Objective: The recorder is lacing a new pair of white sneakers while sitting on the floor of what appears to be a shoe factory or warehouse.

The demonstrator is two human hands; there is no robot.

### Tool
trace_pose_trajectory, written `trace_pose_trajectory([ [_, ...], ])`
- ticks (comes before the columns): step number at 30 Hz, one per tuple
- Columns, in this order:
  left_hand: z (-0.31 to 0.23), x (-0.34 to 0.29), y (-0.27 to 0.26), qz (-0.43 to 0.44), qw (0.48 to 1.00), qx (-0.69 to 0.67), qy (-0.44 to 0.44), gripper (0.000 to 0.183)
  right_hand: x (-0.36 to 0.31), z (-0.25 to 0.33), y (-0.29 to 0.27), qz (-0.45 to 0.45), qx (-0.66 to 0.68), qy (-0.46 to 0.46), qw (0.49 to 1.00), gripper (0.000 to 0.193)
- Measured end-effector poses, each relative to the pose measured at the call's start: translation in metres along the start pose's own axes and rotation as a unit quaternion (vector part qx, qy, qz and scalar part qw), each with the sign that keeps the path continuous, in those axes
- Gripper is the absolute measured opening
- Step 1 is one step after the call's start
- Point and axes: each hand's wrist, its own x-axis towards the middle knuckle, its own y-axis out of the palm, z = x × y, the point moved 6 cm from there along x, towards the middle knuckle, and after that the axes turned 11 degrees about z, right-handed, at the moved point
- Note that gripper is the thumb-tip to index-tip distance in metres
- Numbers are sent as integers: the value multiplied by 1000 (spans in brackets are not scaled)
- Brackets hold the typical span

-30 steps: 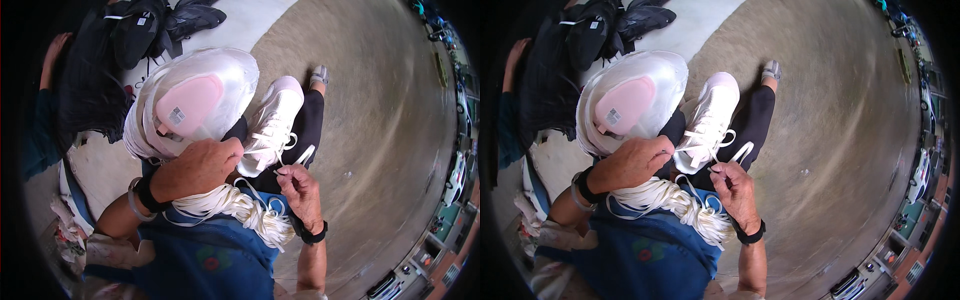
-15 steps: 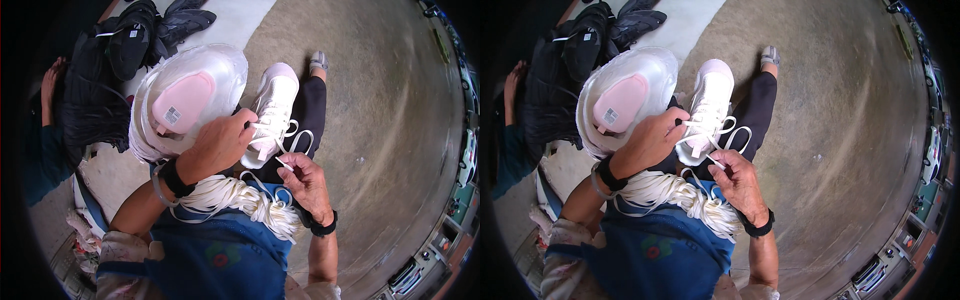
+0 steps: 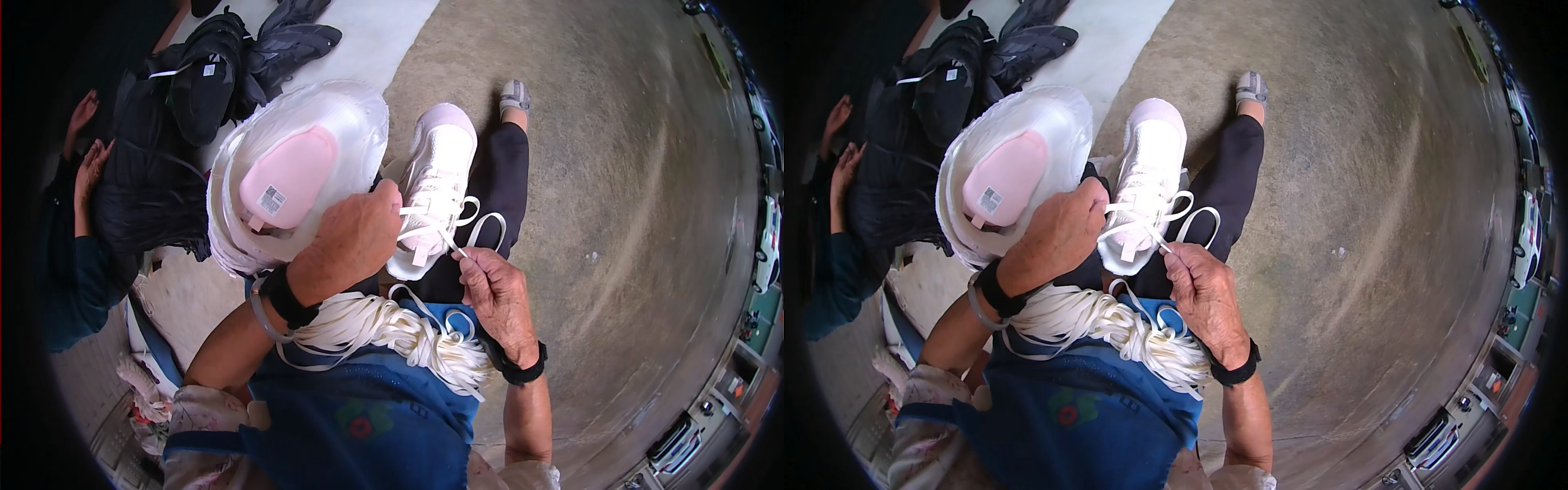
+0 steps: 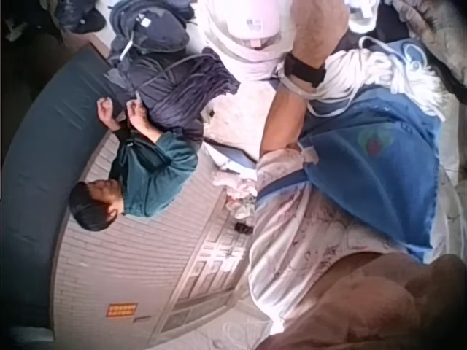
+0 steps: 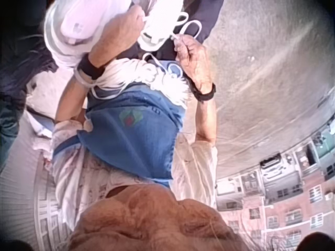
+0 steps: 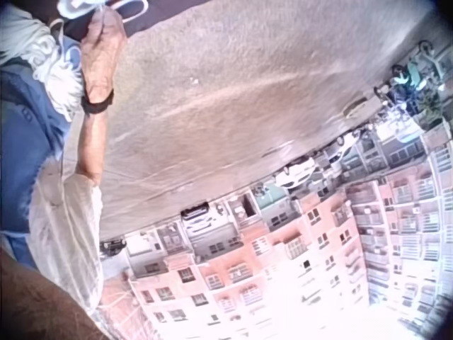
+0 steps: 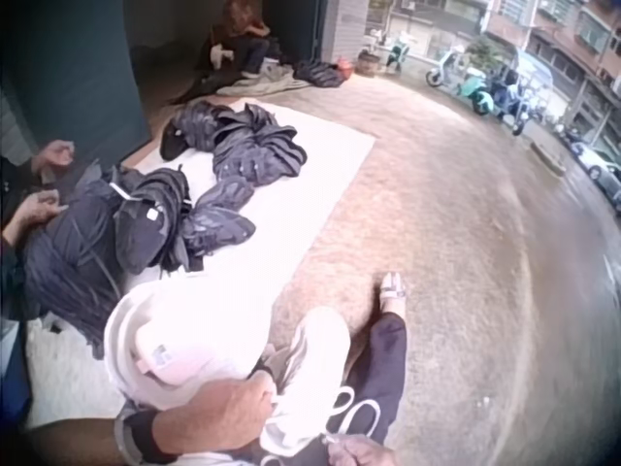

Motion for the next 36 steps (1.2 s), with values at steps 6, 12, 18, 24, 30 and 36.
trace_pose_trajectory([
  [6, -2, 2, 3, 10, 999, 29, -14, 9, 1, -5, 1, 8, 43, 65, 997, 19],
  [12, -4, -11, -7, -23, 999, -28, 30, 14, 0, -6, -1, 9, 54, 65, 996, 18],
  [18, -10, -31, -11, 2, 998, -34, 44, 21, 2, 0, -3, -46, -21, 58, 997, 22],
  [24, -14, -37, -5, 71, 995, 65, 8, 18, 6, 14, -2, -85, -221, -25, 971, 10],
  [30, -8, -44, 7, 42, 996, -29, 79, 13, -1, 29, 11, 57, 29, 51, 997, 6],
  [36, -22, -48, 31, 191, 944, -222, 152, 18, -20, 72, 37, 205, 75, -90, 972, 16],
])
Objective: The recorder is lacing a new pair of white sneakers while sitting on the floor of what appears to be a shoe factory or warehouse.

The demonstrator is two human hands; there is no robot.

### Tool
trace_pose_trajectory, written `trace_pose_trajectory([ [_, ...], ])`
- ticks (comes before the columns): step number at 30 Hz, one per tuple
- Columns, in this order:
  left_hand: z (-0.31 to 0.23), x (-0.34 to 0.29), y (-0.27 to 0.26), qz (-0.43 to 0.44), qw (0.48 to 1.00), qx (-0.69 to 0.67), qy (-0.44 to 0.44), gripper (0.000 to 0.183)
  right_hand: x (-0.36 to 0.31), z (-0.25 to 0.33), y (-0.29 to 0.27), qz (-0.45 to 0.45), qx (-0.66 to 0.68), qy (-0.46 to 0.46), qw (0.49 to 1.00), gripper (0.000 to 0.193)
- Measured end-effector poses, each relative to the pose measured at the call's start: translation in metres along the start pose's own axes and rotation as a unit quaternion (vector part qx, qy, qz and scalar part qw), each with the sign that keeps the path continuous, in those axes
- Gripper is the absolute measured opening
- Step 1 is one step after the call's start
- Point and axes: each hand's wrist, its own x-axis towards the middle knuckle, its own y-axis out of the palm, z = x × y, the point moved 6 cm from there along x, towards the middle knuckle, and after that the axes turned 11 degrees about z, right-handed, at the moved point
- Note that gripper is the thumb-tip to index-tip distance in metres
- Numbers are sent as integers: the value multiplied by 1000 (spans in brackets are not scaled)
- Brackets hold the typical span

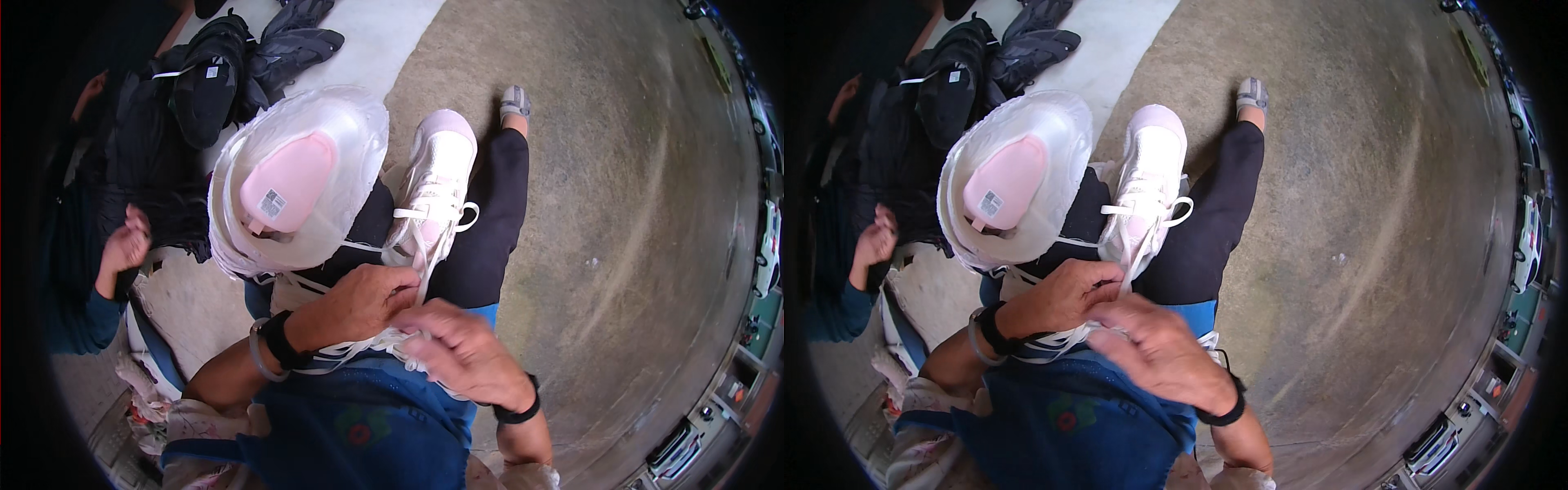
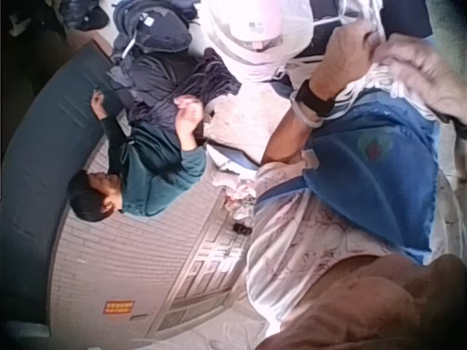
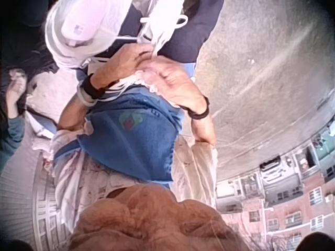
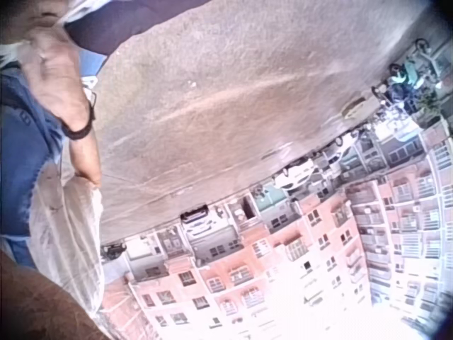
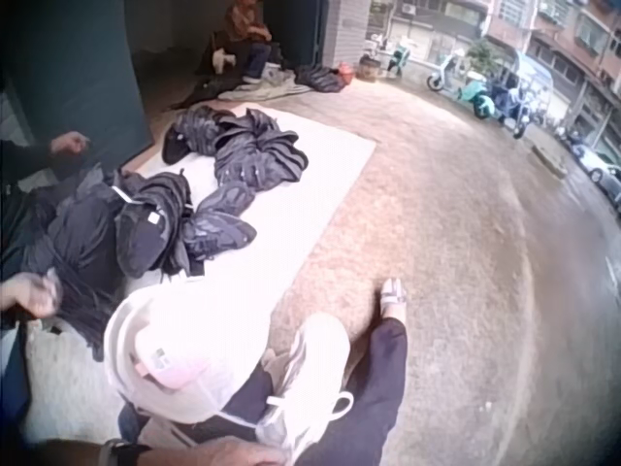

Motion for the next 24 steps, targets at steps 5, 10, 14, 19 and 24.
trace_pose_trajectory([
  [5, 6, 2, 5, 69, 965, -252, -30, 25, -28, -56, -30, -164, 43, 232, 958, 22],
  [10, -21, 3, 11, 134, 948, -288, -25, 25, 6, -52, -15, -148, -19, 94, 984, 51],
  [14, -27, -1, 10, 146, 941, -302, -46, 25, 19, -60, -13, -114, 45, 45, 991, 62],
  [19, -24, -11, -1, 123, 955, -267, -46, 26, 16, -62, -22, -106, -33, -1, 994, 30],
  [24, -15, -40, -39, -5, 992, -111, -54, 26, -26, -81, -56, -293, 147, 27, 945, 18],
])
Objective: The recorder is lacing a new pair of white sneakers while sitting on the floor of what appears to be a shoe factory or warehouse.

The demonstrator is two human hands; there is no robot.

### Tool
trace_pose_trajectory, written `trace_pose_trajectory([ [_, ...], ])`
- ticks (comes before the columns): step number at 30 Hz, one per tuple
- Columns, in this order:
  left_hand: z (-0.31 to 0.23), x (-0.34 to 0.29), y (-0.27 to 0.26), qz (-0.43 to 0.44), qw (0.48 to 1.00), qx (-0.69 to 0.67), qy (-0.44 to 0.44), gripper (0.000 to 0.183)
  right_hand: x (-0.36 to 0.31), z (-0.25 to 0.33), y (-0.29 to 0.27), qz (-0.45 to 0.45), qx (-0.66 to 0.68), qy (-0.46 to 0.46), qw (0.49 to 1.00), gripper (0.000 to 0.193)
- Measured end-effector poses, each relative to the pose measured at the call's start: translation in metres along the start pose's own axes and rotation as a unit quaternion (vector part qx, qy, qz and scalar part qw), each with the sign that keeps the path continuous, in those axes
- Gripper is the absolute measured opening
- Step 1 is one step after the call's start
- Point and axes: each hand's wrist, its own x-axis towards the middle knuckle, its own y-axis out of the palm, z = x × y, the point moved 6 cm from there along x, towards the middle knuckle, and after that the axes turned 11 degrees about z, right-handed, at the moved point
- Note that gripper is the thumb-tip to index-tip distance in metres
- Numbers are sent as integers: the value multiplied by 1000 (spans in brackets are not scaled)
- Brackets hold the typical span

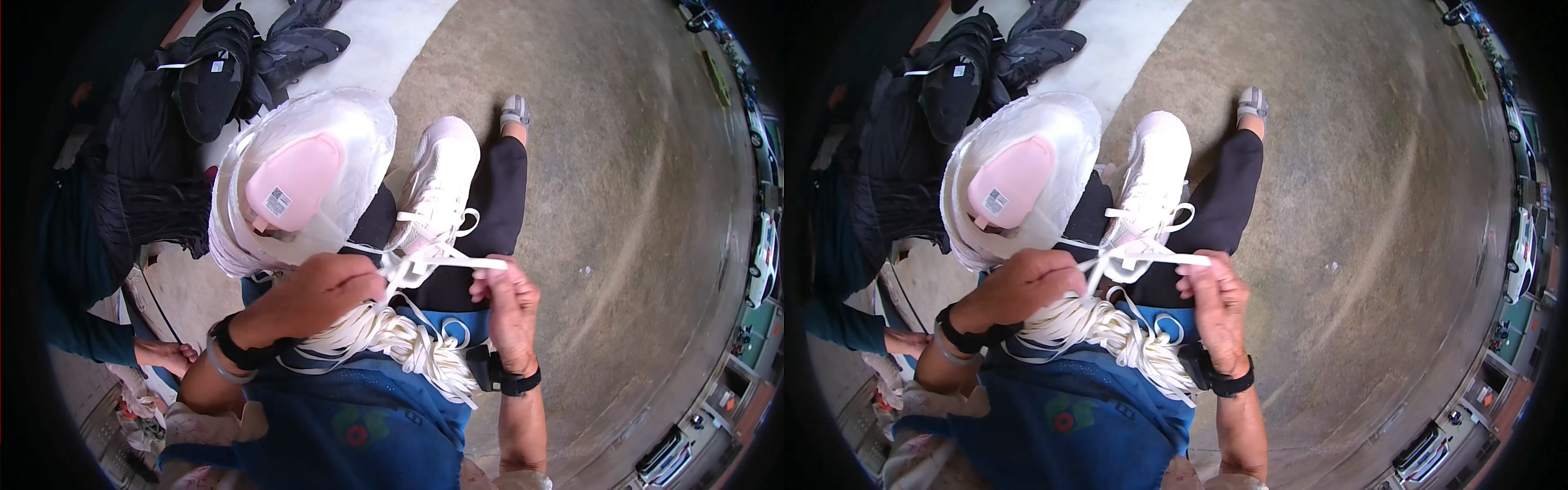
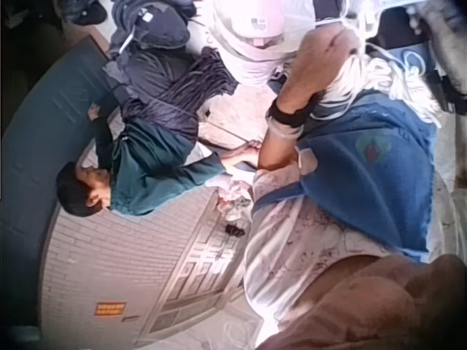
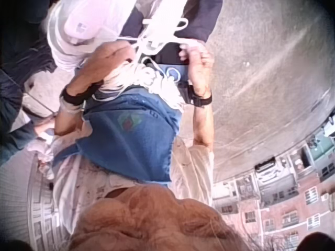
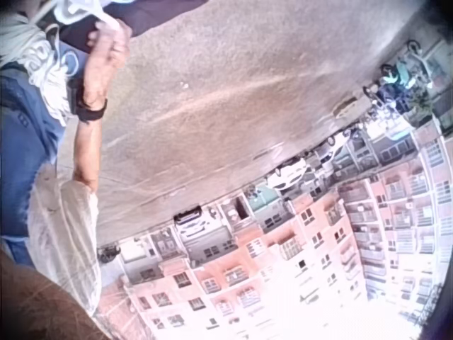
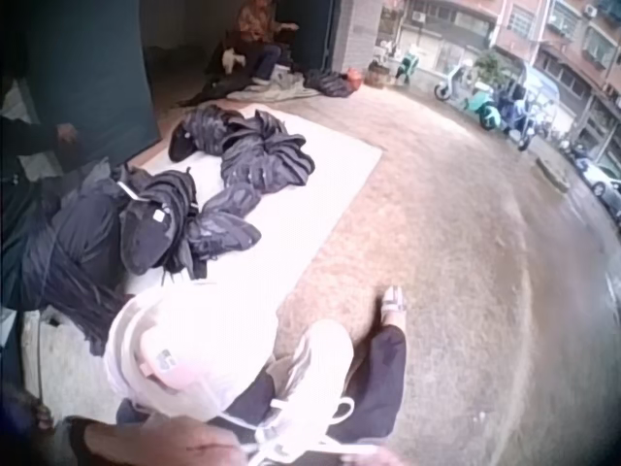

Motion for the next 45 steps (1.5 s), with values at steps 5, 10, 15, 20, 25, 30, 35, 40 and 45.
trace_pose_trajectory([
  [5, -1, -19, -17, -63, 990, 87, -91, 24, -2, 0, -43, -91, 270, -99, 953, 24],
  [10, -10, -41, -38, -103, 986, 109, -74, 17, -15, -6, -100, -126, 363, -160, 909, 23],
  [15, -32, -51, -57, -177, 980, -57, 76, 14, -26, 0, -146, -158, 406, -196, 879, 20],
  [20, -46, -27, -42, -223, 916, -235, 238, 37, -35, 7, -177, -271, 372, -199, 865, 26],
  [25, -36, 4, -39, -67, 898, -348, 260, 34, -34, 28, -156, -178, 263, -190, 929, 32],
  [30, -37, 11, -35, -77, 990, -67, 98, 36, -19, 36, -52, -94, -127, -26, 987, 23],
  [35, -54, -7, -47, -173, 980, -72, 67, 31, 11, 25, 10, 23, -299, -64, 952, 18],
  [40, -44, -19, -48, -138, 982, -121, 47, 28, 21, 14, 19, 30, -344, -37, 938, 14],
  [45, -20, 0, -21, -90, 990, 104, -8, 9, 20, 18, 20, 30, -348, -30, 937, 14],
])
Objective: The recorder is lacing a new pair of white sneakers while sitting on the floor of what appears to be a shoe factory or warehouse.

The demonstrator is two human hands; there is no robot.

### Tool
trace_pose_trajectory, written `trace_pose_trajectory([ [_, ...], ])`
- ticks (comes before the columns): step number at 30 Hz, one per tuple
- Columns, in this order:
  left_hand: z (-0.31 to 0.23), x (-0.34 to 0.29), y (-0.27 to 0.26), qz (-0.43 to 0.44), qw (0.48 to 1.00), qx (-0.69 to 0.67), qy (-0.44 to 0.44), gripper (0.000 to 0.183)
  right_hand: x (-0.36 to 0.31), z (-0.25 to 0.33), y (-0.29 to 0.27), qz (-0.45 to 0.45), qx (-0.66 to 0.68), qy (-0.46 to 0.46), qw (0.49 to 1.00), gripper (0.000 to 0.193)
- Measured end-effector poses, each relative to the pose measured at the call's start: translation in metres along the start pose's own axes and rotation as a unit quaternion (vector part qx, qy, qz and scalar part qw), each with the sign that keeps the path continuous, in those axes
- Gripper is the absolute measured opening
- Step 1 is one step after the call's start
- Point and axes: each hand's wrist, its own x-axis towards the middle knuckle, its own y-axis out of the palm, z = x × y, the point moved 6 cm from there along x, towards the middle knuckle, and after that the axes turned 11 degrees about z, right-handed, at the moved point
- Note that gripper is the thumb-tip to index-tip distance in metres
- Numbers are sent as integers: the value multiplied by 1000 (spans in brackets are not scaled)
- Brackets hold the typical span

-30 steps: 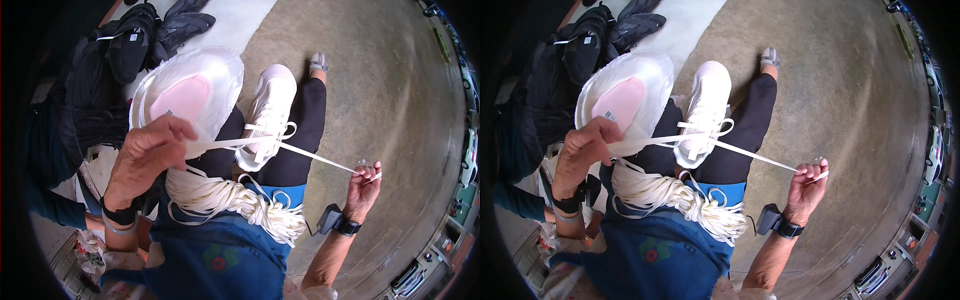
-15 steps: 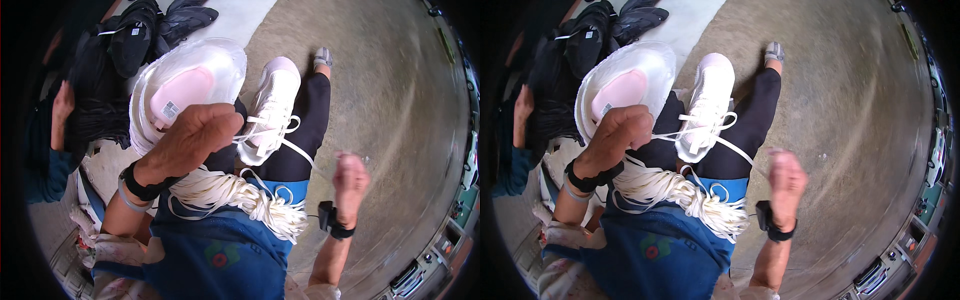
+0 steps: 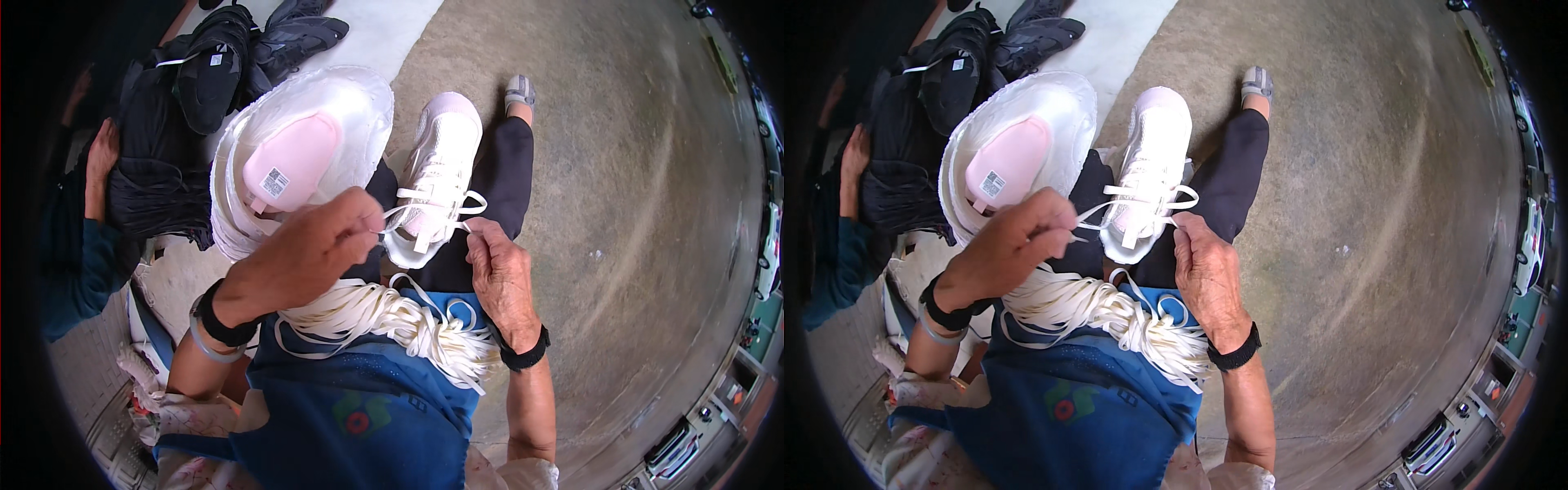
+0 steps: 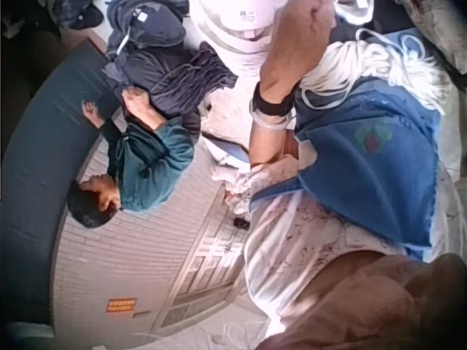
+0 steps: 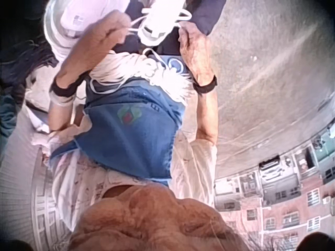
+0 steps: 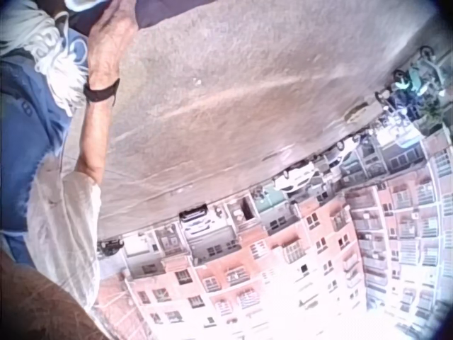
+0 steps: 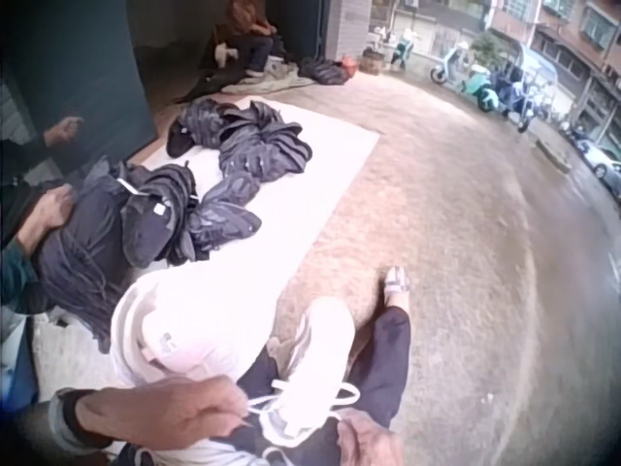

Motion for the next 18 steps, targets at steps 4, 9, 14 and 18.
trace_pose_trajectory([
  [4, 0, 10, 16, 89, 980, 156, 82, 12, -2, 7, 4, 22, -69, -30, 997, 10],
  [9, 12, 16, 23, 98, 953, 269, 99, 17, 9, 11, 0, 6, -188, -56, 981, 10],
  [14, 8, 15, 18, -63, 934, 290, 201, 9, 18, 9, -18, -60, -119, -98, 986, 8],
  [18, 11, 25, 17, -24, 948, 300, 107, 4, 3, 10, -17, -48, -122, -97, 987, 7],
])
